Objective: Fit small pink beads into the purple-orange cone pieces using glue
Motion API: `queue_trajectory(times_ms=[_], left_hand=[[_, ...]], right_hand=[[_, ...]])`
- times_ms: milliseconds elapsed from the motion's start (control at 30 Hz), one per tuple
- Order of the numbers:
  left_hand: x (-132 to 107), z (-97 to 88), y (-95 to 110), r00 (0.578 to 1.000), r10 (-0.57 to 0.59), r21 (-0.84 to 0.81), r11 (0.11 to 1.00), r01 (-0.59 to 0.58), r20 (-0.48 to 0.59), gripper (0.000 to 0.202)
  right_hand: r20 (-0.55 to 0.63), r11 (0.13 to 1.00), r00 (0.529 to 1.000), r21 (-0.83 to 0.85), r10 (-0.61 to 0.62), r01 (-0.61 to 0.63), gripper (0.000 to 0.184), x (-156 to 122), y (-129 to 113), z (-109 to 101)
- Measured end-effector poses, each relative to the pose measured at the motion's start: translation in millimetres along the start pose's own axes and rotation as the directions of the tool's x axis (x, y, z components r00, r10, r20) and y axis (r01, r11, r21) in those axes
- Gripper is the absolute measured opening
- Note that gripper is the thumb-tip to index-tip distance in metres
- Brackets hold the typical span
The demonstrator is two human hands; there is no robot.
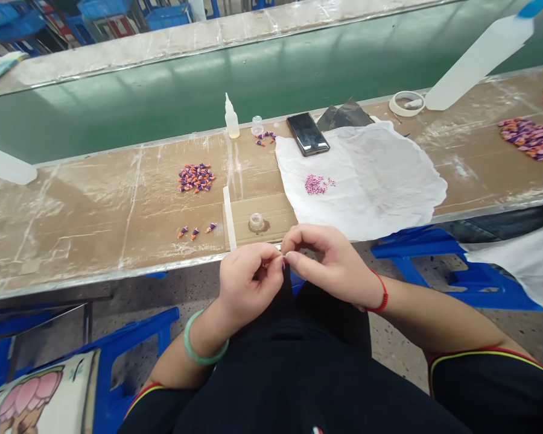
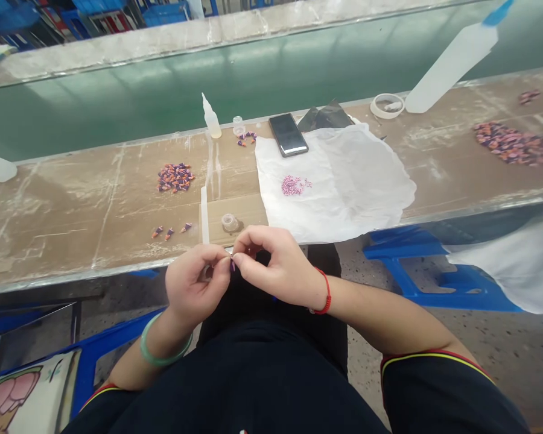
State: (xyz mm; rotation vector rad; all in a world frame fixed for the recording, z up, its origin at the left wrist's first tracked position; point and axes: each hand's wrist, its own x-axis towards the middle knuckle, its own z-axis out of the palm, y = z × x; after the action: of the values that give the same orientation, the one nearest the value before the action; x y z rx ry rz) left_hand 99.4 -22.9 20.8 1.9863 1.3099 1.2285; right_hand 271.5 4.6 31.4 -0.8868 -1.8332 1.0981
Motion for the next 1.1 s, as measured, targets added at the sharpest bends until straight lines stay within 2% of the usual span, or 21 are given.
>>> queue_trajectory(times_ms=[133, 267, 400, 533, 600, 700, 767, 867, 967, 1100], left_hand=[[1.0, -0.3, -2.1, 1.000, 0.016, 0.006, 1.000, -0.016, 0.003, 0.019], [2.4, -0.4, -2.5, 0.998, -0.062, -0.019, 0.998, 0.062, 0.026, 0.019], [1.4, 0.0, -7.8, 0.989, -0.142, -0.169, 0.974, 0.148, 0.046, 0.016], [-1.1, -1.9, -22.4, 0.976, -0.216, -0.395, 0.897, 0.200, 0.003, 0.007], [-0.9, -5.0, -31.9, 0.972, -0.236, -0.414, 0.884, 0.216, 0.002, 0.007], [0.8, -10.3, -47.5, 0.963, -0.262, -0.373, 0.889, 0.265, 0.059, 0.015], [1.7, -12.7, -58.4, 0.952, -0.291, -0.362, 0.881, 0.306, 0.097, 0.012], [2.2, -12.9, -74.3, 0.928, -0.343, -0.363, 0.854, 0.373, 0.147, 0.006], [2.5, -10.3, -87.5, 0.911, -0.378, -0.370, 0.832, 0.413, 0.165, 0.007], [3.0, -6.2, -98.4, 0.902, -0.399, -0.380, 0.818, 0.431, 0.163, 0.008]], right_hand=[[-0.018, 1.000, 1.000, -0.023, -0.006, 0.006, 0.010, 0.5, 0.3, 1.7], [-0.033, 0.997, 0.999, -0.068, -0.040, 0.038, 0.010, 1.1, 3.3, 4.5], [-0.015, 0.992, 0.996, -0.100, -0.082, 0.081, 0.011, 5.2, 4.2, 6.3], [0.029, 0.981, 0.991, -0.141, -0.132, 0.135, 0.014, 13.5, 5.0, 5.4], [0.068, 0.969, 0.987, -0.190, -0.147, 0.157, 0.014, 20.0, 8.1, 3.8], [0.117, 0.935, 0.977, -0.290, -0.178, 0.205, 0.014, 34.3, 19.5, -0.5], [0.156, 0.890, 0.968, -0.386, -0.197, 0.244, 0.013, 46.7, 31.3, -4.4], [0.287, 0.776, 0.940, -0.545, -0.185, 0.319, 0.013, 67.3, 49.5, -9.4], [0.437, 0.646, 0.896, -0.661, -0.083, 0.382, 0.014, 86.1, 60.3, -9.7], [0.562, 0.488, 0.823, -0.743, 0.083, 0.458, 0.016, 104.0, 60.4, -2.3]])
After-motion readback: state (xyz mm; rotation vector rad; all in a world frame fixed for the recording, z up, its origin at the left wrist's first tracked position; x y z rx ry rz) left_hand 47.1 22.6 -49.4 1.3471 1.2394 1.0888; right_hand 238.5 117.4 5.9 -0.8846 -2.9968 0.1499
